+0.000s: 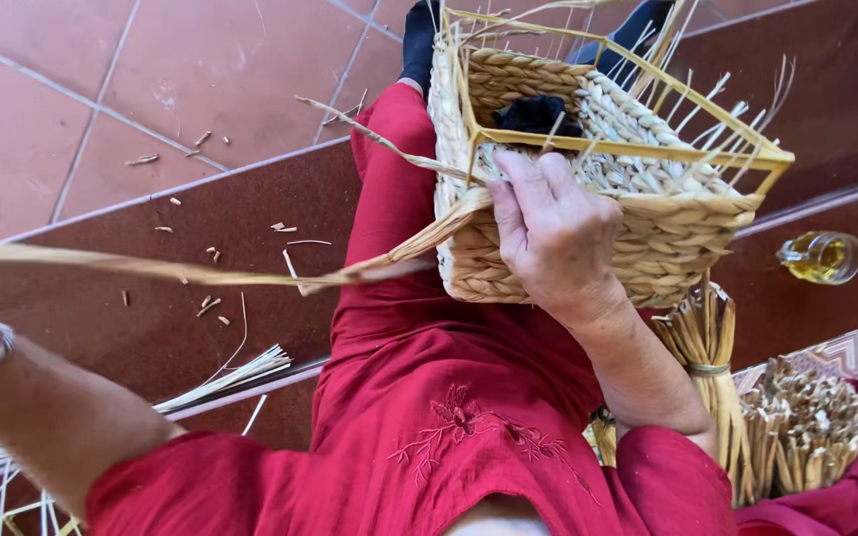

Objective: The person weaves a rectangular basket by hand, interlacing dried palm strips through a rigid frame. They repeatedly pull strips through the weave, tighten them, and rotate the basket to continue the pattern.

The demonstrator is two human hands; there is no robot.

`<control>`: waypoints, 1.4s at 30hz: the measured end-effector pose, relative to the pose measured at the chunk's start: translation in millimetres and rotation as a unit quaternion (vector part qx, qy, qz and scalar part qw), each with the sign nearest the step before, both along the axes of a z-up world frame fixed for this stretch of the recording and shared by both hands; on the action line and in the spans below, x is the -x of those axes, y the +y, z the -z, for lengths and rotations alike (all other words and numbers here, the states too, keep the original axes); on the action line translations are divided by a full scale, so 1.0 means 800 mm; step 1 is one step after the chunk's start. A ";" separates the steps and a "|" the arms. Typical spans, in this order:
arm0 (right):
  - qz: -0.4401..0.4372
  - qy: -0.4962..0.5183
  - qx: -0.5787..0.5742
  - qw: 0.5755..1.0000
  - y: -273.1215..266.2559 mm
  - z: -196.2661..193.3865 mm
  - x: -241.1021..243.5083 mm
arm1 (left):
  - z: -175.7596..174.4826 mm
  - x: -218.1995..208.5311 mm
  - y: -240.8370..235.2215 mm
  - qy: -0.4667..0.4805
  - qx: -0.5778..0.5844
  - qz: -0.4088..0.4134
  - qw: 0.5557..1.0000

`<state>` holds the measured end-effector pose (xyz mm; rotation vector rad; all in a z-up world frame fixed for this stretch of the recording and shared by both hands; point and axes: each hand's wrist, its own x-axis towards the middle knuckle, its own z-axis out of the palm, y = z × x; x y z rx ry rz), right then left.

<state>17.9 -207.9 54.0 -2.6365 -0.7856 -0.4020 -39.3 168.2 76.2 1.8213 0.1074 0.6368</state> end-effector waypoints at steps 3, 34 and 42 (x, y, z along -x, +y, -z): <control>0.019 0.001 0.051 0.999 0.013 -0.006 -0.008 | 0.008 -0.017 0.000 -0.008 -0.164 0.026 0.986; 0.034 0.122 -0.010 0.992 0.021 -0.015 -0.013 | 0.150 -0.105 -0.225 -0.140 -0.082 0.324 0.932; 0.074 0.162 -0.072 0.981 0.030 -0.002 -0.010 | 0.127 -0.057 -0.200 -0.154 -0.201 0.222 0.942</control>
